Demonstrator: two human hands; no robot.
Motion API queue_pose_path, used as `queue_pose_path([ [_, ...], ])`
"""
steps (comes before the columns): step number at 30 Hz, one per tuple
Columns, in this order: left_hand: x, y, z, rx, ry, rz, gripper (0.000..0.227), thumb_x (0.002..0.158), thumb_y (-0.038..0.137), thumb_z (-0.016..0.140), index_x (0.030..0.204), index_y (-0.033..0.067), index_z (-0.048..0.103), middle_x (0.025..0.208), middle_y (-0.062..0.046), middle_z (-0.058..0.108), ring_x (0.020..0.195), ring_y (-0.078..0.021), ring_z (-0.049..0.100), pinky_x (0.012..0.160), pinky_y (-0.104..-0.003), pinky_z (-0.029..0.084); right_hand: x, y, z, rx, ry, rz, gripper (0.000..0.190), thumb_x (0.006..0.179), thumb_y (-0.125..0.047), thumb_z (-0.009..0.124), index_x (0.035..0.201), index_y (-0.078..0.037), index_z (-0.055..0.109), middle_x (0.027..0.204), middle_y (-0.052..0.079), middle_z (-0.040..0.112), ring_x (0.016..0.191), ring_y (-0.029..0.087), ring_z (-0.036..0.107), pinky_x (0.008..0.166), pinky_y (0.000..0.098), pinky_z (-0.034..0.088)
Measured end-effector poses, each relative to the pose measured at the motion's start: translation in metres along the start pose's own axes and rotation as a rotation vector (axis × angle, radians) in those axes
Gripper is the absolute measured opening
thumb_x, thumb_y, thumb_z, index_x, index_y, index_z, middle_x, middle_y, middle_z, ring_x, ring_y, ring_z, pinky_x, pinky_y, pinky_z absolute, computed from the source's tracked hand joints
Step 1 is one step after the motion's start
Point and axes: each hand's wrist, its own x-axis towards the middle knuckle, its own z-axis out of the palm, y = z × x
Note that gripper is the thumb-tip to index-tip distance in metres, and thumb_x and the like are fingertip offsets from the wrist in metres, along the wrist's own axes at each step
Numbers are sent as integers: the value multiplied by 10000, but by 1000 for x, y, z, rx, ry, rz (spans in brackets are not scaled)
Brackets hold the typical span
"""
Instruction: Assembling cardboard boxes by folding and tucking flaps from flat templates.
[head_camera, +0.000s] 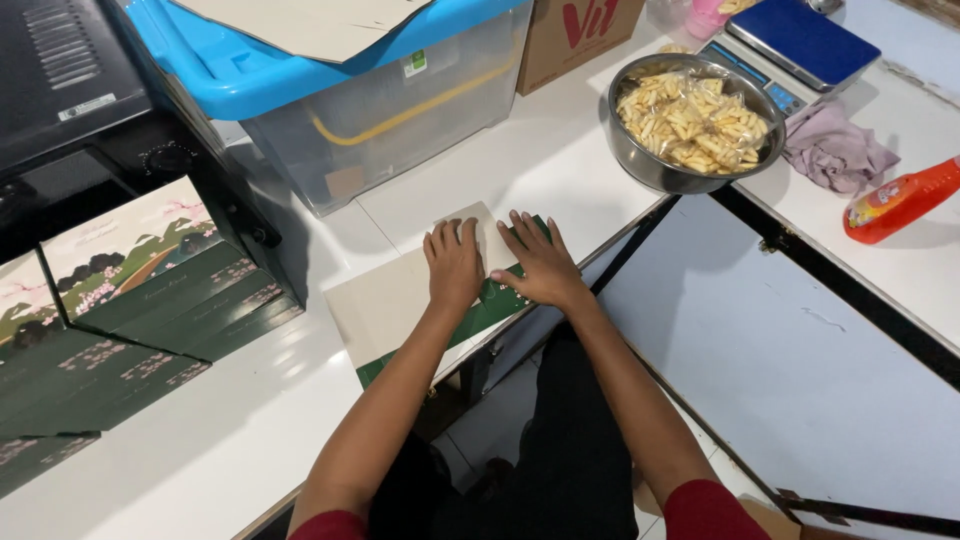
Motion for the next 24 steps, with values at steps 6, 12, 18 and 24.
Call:
queue_pose_path([
  [6, 13, 1, -16, -11, -117, -127, 573, 1064, 301, 514, 1537, 6, 377, 1575, -291, 362, 1528, -414, 235, 1240, -616, 103, -3, -5, -4, -19, -24, 13, 801, 1021, -714, 318, 1660, -243, 208, 1719, 120, 159, 1587, 303, 117, 1269, 570, -17],
  [12, 37, -21, -26, -105, -130, -169, 697, 897, 226, 777, 1499, 54, 471, 1360, -210, 551, 1342, -367, 459, 1113, -535, 340, -2, -4, -1, -2, -1, 28, 845, 1003, -730, 337, 1674, -275, 94, 1713, 112, 182, 1583, 282, 140, 1269, 569, -4],
  [18, 67, -40, -25, -278, -44, -137, 532, 751, 107, 878, 1244, 125, 677, 1016, -116, 675, 1009, -333, 662, 876, -461, 522, -4, -8, -4, 75, 71, 23, 925, 1006, -689, 411, 1670, -217, -26, 1694, 164, 224, 1569, 314, 188, 1265, 593, 22],
  [24, 9, 12, -53, -212, -276, -13, 293, 883, 279, 758, 1107, 91, 767, 1048, -180, 701, 1030, -361, 686, 895, -476, 547, -5, 0, 7, 142, 194, 2, 1087, 941, -663, 569, 1658, -189, -96, 1694, 211, 190, 1531, 367, 278, 1269, 572, 93],
])
